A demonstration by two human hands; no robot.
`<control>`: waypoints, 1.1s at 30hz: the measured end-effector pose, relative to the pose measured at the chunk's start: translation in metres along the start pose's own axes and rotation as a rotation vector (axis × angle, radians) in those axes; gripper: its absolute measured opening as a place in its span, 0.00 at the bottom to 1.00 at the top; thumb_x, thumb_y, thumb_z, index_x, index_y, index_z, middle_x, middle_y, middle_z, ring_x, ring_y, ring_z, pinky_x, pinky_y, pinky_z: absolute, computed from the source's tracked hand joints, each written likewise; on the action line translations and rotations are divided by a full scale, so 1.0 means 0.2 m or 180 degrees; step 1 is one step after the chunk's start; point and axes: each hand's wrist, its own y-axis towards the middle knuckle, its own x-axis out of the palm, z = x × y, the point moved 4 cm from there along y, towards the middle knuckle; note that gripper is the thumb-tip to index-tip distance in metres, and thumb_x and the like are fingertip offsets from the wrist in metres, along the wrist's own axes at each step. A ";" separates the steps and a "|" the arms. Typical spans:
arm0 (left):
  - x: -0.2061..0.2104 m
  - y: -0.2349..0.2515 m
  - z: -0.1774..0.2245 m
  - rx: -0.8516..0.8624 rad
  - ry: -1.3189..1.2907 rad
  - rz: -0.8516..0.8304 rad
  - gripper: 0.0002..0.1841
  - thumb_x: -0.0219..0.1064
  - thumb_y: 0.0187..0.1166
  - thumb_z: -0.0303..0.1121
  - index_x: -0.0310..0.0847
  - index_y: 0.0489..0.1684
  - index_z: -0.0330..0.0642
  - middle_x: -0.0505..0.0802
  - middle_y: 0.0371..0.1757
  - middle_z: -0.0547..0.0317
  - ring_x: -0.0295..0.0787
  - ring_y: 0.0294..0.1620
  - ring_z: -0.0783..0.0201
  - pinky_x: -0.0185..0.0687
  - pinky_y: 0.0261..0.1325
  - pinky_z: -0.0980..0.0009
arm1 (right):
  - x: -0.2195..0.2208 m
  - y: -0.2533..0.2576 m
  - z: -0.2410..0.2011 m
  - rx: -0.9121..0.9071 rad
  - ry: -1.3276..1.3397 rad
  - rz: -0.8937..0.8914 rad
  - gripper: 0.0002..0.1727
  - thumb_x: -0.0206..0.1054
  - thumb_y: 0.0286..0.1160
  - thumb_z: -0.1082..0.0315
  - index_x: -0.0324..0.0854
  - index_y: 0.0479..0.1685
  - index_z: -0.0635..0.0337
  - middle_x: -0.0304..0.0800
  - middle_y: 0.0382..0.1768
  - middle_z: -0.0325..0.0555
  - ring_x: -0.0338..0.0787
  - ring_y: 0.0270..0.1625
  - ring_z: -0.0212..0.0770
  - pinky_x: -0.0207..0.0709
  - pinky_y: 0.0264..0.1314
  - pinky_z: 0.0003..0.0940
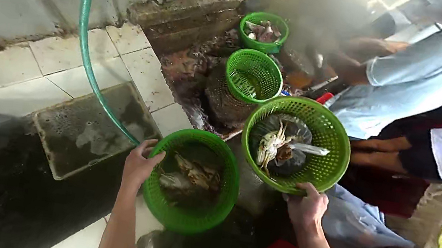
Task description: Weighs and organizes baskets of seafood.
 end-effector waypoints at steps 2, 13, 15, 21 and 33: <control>-0.02 0.04 0.01 0.0205 0.0287 0.0265 0.32 0.78 0.69 0.55 0.80 0.76 0.61 0.91 0.68 0.64 0.87 0.70 0.60 0.82 0.71 0.45 | 0.28 0.08 -0.07 0.0051 -0.0066 -0.0231 0.08 0.61 0.63 0.74 0.74 0.41 0.60 0.88 0.24 0.47 0.87 0.19 0.44 0.83 0.17 0.44; 0.03 -0.11 0.04 -0.0113 0.0550 0.1263 0.22 0.74 0.75 0.55 0.91 0.62 0.55 0.95 0.59 0.60 0.92 0.61 0.60 0.85 0.67 0.48 | 1.95 0.38 0.29 0.0675 -0.1014 -0.2591 0.14 0.67 0.61 0.68 0.79 0.48 0.58 0.86 0.28 0.52 0.83 0.19 0.45 0.77 0.17 0.42; 0.06 -0.15 0.04 -0.0247 0.0565 0.1479 0.22 0.74 0.76 0.54 0.91 0.62 0.55 0.95 0.58 0.59 0.93 0.59 0.59 0.86 0.66 0.46 | 2.16 0.42 0.44 0.0657 -0.1491 -0.2759 0.16 0.67 0.63 0.69 0.79 0.52 0.59 0.87 0.30 0.54 0.85 0.20 0.47 0.80 0.17 0.44; 0.24 -0.29 0.08 -0.0647 0.0337 0.2116 0.17 0.73 0.79 0.47 0.90 0.61 0.55 0.97 0.51 0.59 0.94 0.53 0.62 0.88 0.61 0.47 | 2.35 0.55 0.62 0.0544 -0.2006 -0.3477 0.22 0.68 0.76 0.55 0.81 0.64 0.56 0.91 0.44 0.58 0.91 0.30 0.53 0.87 0.31 0.51; 0.50 -0.43 0.18 -0.0998 0.0713 0.2704 0.25 0.64 0.86 0.47 0.80 0.73 0.38 0.92 0.59 0.36 0.90 0.60 0.40 0.79 0.65 0.36 | 1.08 1.55 0.03 -0.2841 -0.2428 -0.2068 0.33 0.72 0.73 0.53 0.76 0.73 0.66 0.83 0.69 0.64 0.83 0.72 0.58 0.78 0.76 0.56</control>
